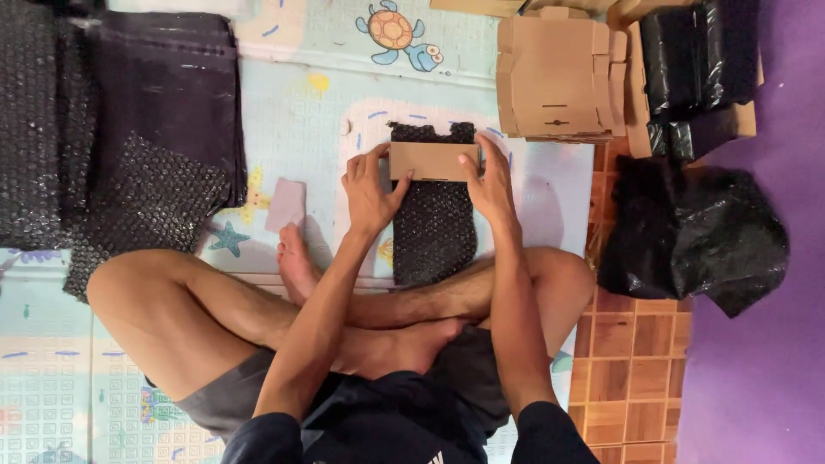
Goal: A person packages a pair of sunglasses by placing them in a box, wrapping the box in bubble wrap, and putting it into a shipping bag.
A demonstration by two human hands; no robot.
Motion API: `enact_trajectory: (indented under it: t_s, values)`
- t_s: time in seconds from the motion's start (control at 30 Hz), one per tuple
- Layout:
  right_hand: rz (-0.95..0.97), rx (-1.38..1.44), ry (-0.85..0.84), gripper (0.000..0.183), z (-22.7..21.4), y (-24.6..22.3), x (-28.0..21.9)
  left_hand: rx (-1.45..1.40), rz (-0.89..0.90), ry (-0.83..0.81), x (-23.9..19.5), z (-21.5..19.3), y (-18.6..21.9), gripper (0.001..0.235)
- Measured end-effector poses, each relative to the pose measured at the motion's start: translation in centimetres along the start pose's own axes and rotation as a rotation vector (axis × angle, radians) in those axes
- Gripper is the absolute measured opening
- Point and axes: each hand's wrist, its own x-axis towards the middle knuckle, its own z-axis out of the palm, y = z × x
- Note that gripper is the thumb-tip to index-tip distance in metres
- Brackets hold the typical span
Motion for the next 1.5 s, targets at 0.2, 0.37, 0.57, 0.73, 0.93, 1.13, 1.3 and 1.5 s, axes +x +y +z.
enact_trajectory:
  t_s: [0.2, 0.37, 0.57, 0.73, 0.93, 1.13, 1.3, 1.5]
  values:
    - [0.017, -0.024, 0.018, 0.054, 1.6, 0.8, 0.2, 0.036, 0.020, -0.047, 0.4, 0.1, 0.2, 0.070]
    - [0.087, 0.076, 0.067, 0.049, 1.3, 0.0, 0.2, 0.003, -0.037, -0.073, 0.8, -0.8, 0.9, 0.058]
    - [0.200, 0.236, 0.095, 0.049, 1.9, 2.0, 0.9, -0.055, -0.087, -0.077, 1.1, -1.0, 1.2, 0.061]
    - [0.197, 0.431, 0.069, 0.056, 1.8, 3.0, 0.8, -0.128, -0.129, -0.134, 1.1, -1.5, 1.1, 0.075]
    - [0.189, 0.391, -0.015, 0.053, 1.1, 1.4, 0.5, -0.131, -0.071, -0.235, 0.9, -1.3, 0.3, 0.078]
    - [0.177, 0.323, -0.020, 0.034, 0.9, 1.1, 0.5, -0.303, -0.108, -0.220, 1.3, -2.2, 0.8, 0.086]
    - [0.170, 0.447, 0.010, 0.033, 1.1, 1.4, 0.5, -0.305, -0.130, -0.238, 1.8, -1.7, 0.0, 0.093]
    - [0.157, 0.567, -0.067, 0.072, 0.7, 2.5, 0.7, -0.346, -0.060, -0.282, 2.4, -3.3, 0.7, 0.100]
